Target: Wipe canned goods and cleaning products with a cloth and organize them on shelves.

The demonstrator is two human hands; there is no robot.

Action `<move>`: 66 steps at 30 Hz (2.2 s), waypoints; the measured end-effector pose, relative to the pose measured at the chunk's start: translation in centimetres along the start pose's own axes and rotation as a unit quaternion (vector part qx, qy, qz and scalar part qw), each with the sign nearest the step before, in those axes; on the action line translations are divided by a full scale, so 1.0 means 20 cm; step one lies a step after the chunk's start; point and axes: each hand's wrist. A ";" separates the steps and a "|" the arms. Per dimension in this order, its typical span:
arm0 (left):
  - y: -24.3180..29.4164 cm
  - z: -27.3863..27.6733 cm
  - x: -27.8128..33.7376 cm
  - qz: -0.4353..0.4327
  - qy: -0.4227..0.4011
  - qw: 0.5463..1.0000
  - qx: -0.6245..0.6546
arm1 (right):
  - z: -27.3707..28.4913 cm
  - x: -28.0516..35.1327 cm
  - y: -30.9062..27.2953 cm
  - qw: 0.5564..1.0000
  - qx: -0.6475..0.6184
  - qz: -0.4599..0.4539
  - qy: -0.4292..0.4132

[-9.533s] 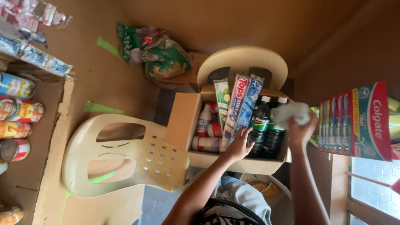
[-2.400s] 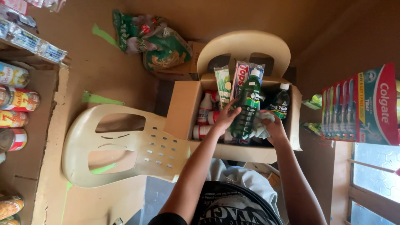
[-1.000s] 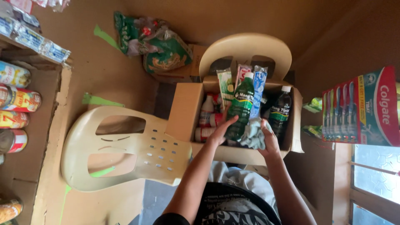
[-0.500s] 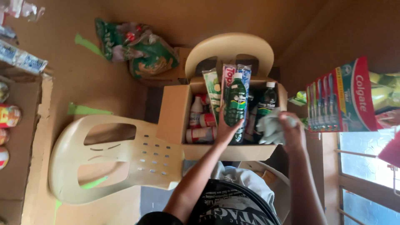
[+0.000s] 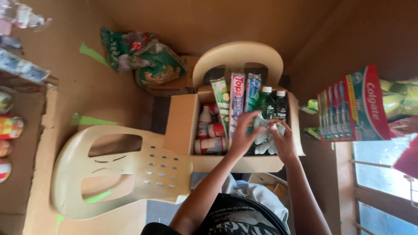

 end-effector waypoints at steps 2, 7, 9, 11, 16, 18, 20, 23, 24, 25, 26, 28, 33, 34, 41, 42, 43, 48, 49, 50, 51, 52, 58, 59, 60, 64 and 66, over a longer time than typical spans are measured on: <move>-0.02 0.00 -0.02 0.003 -0.059 0.997 0.041 | -0.05 -0.02 0.01 1.000 -0.002 0.011 -0.022; -0.06 0.06 0.00 0.012 -0.110 0.976 0.185 | -0.17 -0.02 -0.13 0.993 0.040 0.033 -0.110; -0.08 0.12 0.02 0.060 -0.081 0.951 0.291 | -0.20 0.00 -0.18 0.980 -0.051 0.038 -0.191; -0.19 0.21 -0.02 0.102 -0.024 0.943 0.315 | -0.19 -0.02 -0.15 0.974 -0.129 0.002 -0.184; -0.25 0.41 -0.08 0.149 0.093 0.927 0.332 | -0.18 -0.12 -0.01 0.984 0.080 -0.046 -0.155; -0.22 0.45 -0.04 0.154 0.063 0.937 0.307 | -0.44 -0.09 -0.32 0.728 0.548 0.411 -0.033; -0.22 0.47 -0.05 0.161 0.062 0.932 0.319 | -0.58 -0.06 -0.42 0.808 0.457 0.362 -0.085; -0.27 0.47 0.02 0.176 0.043 0.919 0.351 | -0.69 0.02 -0.47 0.888 0.314 0.282 -0.181; -0.29 0.48 0.04 0.175 0.026 0.914 0.366 | -0.73 0.03 -0.48 0.901 0.266 0.264 -0.220; -0.26 0.52 0.05 0.171 0.027 0.914 0.367 | -0.72 0.02 -0.43 0.899 0.267 0.268 -0.221; -0.24 0.55 0.05 0.170 -0.004 0.929 0.328 | -0.71 0.00 -0.37 0.907 0.274 0.253 -0.195; -0.18 0.60 0.04 0.166 -0.033 0.942 0.291 | -0.69 -0.03 -0.30 0.913 0.281 0.241 -0.171; -0.03 0.64 0.10 0.100 -0.027 0.977 0.189 | -0.68 -0.01 -0.12 0.968 0.128 0.164 -0.143; -0.02 0.65 0.10 0.100 -0.029 0.977 0.187 | -0.69 0.00 -0.13 0.968 0.126 0.165 -0.141; -0.09 0.59 0.12 0.205 -0.034 0.909 0.362 | -0.69 0.06 -0.16 0.963 0.144 0.217 -0.065; -0.13 0.56 0.11 0.239 -0.034 0.843 0.480 | -0.68 0.05 -0.15 0.970 0.111 0.209 -0.063; -0.12 0.52 0.11 0.240 -0.038 0.843 0.481 | -0.67 0.05 -0.13 0.969 0.113 0.210 -0.059; -0.15 0.27 0.20 0.423 -0.024 0.621 0.659 | -0.57 0.07 -0.19 0.992 0.079 0.091 0.046; -0.17 0.24 0.20 0.426 -0.030 0.621 0.657 | -0.54 0.05 -0.20 0.991 0.079 0.092 0.053; -0.18 0.21 0.19 0.429 -0.025 0.603 0.672 | -0.52 0.04 -0.21 0.993 -0.021 0.111 0.027; -0.19 0.18 0.22 0.436 -0.020 0.583 0.685 | -0.48 0.05 -0.21 0.985 -0.118 0.126 0.002; -0.22 0.14 0.24 0.443 -0.025 0.580 0.683 | -0.45 0.06 -0.21 0.985 -0.116 0.125 0.012; -0.57 -0.05 0.30 0.462 0.033 0.545 0.698 | -0.24 0.01 -0.09 0.980 -0.181 0.064 0.049; -0.57 -0.05 0.30 0.468 0.029 0.531 0.706 | -0.24 0.01 -0.11 0.984 -0.162 0.063 0.035; -0.58 -0.05 0.31 0.474 0.025 0.516 0.713 | -0.25 0.00 -0.14 0.988 -0.142 0.061 0.022; -0.41 -0.03 0.27 0.475 0.005 0.513 0.715 | -0.33 0.06 -0.30 0.988 -0.127 0.083 0.023; -0.30 -0.01 0.22 0.467 -0.021 0.540 0.700 | -0.32 0.04 -0.32 0.989 -0.117 0.087 0.022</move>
Point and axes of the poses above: each hand's wrist, its own x-axis away from the middle knuckle, its own z-axis out of the back of the hand, y = z × x, and after that the axes turned 3 degrees about z, right-handed
